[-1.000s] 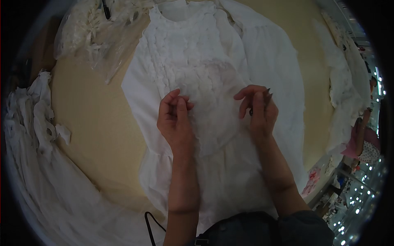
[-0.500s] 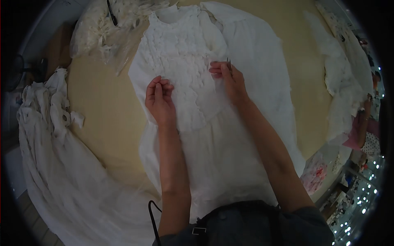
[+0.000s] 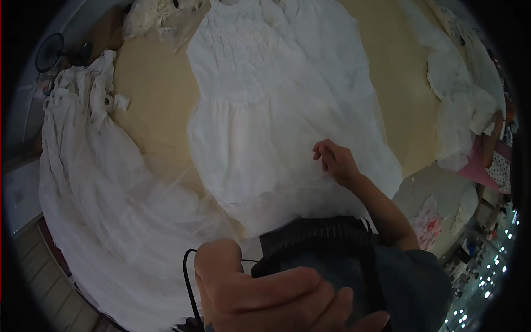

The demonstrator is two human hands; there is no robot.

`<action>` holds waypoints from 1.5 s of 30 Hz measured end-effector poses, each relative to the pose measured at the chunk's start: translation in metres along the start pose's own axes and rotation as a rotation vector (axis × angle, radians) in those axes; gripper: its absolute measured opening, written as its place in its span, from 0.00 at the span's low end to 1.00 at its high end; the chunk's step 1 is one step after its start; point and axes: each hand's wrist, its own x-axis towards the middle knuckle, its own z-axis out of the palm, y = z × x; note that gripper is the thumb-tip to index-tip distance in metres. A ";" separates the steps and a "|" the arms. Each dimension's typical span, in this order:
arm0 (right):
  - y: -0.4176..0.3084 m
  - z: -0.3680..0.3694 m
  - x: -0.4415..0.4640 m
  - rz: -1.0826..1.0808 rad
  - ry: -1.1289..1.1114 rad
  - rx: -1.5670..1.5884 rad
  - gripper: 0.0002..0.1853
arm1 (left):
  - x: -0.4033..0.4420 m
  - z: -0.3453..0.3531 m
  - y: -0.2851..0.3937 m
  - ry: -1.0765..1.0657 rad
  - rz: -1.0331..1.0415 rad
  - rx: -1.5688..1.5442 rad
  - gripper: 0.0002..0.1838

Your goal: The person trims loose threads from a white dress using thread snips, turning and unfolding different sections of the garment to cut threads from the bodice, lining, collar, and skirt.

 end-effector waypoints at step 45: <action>-0.161 -0.056 -0.090 -0.536 0.248 -0.305 0.17 | -0.211 -0.144 0.004 0.816 -0.669 0.588 0.14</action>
